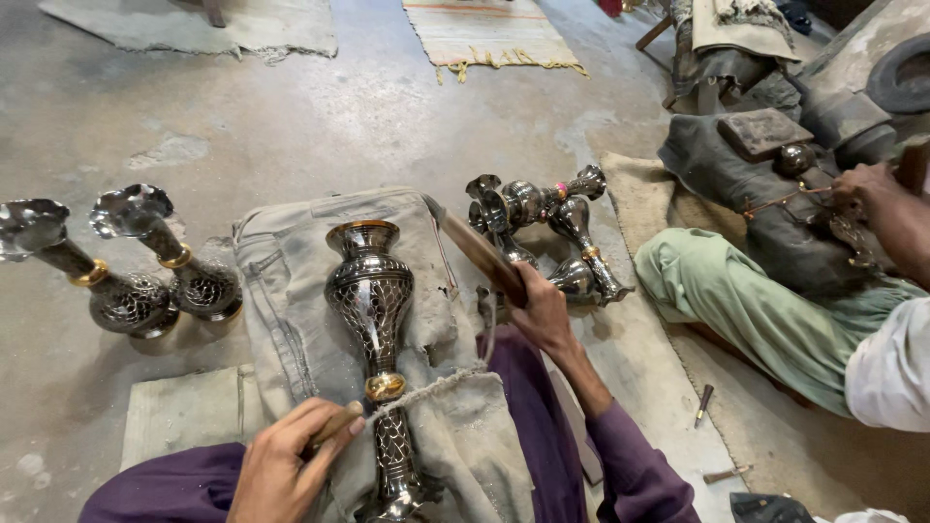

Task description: The person sits on the floor and decorates a silver vase with an engraved pattern, holding a small punch against the vase surface with one hand and striking it with a wooden mallet held in the other hand, repositioning the punch repeatedly around the vase body and neck.

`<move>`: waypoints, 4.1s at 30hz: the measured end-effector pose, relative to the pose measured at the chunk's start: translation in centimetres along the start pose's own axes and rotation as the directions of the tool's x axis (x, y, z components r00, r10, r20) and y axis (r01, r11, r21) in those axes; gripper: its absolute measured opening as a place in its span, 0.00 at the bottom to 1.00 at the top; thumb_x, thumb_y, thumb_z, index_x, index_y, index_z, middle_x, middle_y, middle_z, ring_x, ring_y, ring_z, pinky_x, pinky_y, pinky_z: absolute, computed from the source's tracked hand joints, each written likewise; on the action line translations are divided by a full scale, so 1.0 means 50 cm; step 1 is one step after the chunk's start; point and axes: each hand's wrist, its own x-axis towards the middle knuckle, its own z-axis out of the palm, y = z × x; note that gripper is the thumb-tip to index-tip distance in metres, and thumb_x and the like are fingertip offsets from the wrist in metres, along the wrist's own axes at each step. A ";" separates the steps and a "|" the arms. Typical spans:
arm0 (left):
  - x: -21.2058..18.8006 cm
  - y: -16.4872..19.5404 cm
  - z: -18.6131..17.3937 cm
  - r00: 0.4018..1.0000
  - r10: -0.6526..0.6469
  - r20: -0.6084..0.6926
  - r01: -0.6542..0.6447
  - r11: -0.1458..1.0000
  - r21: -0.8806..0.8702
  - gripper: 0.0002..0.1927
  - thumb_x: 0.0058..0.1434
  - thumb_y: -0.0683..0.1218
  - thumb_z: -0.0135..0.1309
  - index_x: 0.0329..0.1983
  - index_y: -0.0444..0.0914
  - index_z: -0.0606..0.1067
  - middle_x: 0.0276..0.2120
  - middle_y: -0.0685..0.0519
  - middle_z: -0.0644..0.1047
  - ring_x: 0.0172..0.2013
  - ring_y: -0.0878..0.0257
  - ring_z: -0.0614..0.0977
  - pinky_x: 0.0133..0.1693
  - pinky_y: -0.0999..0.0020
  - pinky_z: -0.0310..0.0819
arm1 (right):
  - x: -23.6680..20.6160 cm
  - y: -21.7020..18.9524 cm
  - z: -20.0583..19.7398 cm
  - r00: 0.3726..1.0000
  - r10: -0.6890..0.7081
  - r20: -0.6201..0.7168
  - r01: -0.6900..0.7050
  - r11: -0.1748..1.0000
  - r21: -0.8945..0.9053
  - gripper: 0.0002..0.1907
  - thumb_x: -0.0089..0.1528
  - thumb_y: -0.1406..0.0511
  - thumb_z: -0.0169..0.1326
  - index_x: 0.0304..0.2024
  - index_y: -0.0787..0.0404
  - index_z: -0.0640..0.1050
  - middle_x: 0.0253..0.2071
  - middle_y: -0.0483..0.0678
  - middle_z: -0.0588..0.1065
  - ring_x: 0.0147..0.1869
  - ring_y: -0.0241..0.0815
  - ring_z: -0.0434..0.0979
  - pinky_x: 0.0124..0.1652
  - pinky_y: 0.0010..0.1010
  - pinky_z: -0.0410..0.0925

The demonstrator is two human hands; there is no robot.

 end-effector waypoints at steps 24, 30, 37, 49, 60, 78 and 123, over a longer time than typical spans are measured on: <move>-0.087 -0.056 0.064 0.623 0.779 0.069 -0.682 0.497 0.537 0.24 0.51 0.50 0.57 0.54 0.48 0.81 0.27 0.63 0.78 0.16 0.75 0.77 0.16 0.77 0.71 | -0.221 -0.170 -0.184 0.668 0.000 0.744 -0.732 0.178 0.658 0.27 0.57 0.73 0.63 0.53 0.66 0.64 0.36 0.57 0.77 0.34 0.47 0.82 0.34 0.39 0.78; -0.063 0.094 -0.084 0.779 0.466 -0.420 -0.525 0.850 -0.030 0.12 0.64 0.39 0.51 0.49 0.39 0.78 0.37 0.53 0.83 0.35 0.66 0.87 0.39 0.71 0.83 | -0.178 -0.222 -0.173 0.683 0.225 0.695 -0.710 -0.019 0.703 0.25 0.57 0.70 0.61 0.53 0.69 0.66 0.30 0.51 0.72 0.19 0.39 0.73 0.15 0.29 0.66; 0.118 0.189 -0.317 0.847 -0.196 -0.494 -0.319 0.557 -0.767 0.06 0.73 0.40 0.58 0.45 0.38 0.71 0.31 0.59 0.77 0.25 0.74 0.75 0.25 0.80 0.66 | -0.176 -0.244 -0.138 0.666 0.196 0.719 -0.729 -0.033 0.684 0.24 0.56 0.69 0.60 0.53 0.66 0.66 0.29 0.49 0.71 0.18 0.38 0.71 0.14 0.28 0.64; 0.052 0.064 -0.404 0.745 -0.277 -0.607 -0.316 0.655 -0.686 0.07 0.73 0.42 0.58 0.49 0.38 0.72 0.31 0.60 0.75 0.22 0.75 0.71 0.24 0.82 0.63 | -0.177 -0.159 -0.140 0.728 0.274 0.628 -0.665 0.062 0.744 0.23 0.57 0.68 0.58 0.53 0.67 0.66 0.31 0.50 0.72 0.19 0.38 0.70 0.13 0.27 0.63; 0.037 -0.059 -0.468 0.611 -0.309 -0.729 -0.181 0.842 -0.509 0.10 0.72 0.44 0.58 0.53 0.37 0.74 0.32 0.59 0.76 0.23 0.73 0.73 0.24 0.81 0.65 | -0.117 -0.063 -0.157 0.788 0.367 0.494 -0.607 0.330 0.723 0.25 0.58 0.68 0.60 0.56 0.66 0.69 0.25 0.48 0.71 0.20 0.37 0.72 0.16 0.29 0.66; 0.167 -0.083 -0.308 0.768 -0.403 -0.498 -0.074 0.716 -0.694 0.12 0.72 0.45 0.57 0.54 0.33 0.76 0.34 0.57 0.78 0.26 0.73 0.77 0.27 0.79 0.74 | 0.095 0.098 -0.169 0.775 0.591 0.223 -0.611 0.609 0.506 0.18 0.57 0.71 0.63 0.48 0.63 0.73 0.35 0.46 0.76 0.32 0.37 0.77 0.26 0.30 0.71; -0.060 -0.219 -0.099 0.668 -0.715 -0.208 0.279 0.499 -0.820 0.23 0.75 0.56 0.43 0.56 0.33 0.72 0.20 0.47 0.73 0.11 0.68 0.61 0.16 0.70 0.59 | 0.354 0.185 -0.055 0.930 0.289 0.228 -0.158 0.873 -0.461 0.35 0.49 0.76 0.63 0.59 0.61 0.71 0.51 0.63 0.76 0.58 0.63 0.75 0.57 0.49 0.69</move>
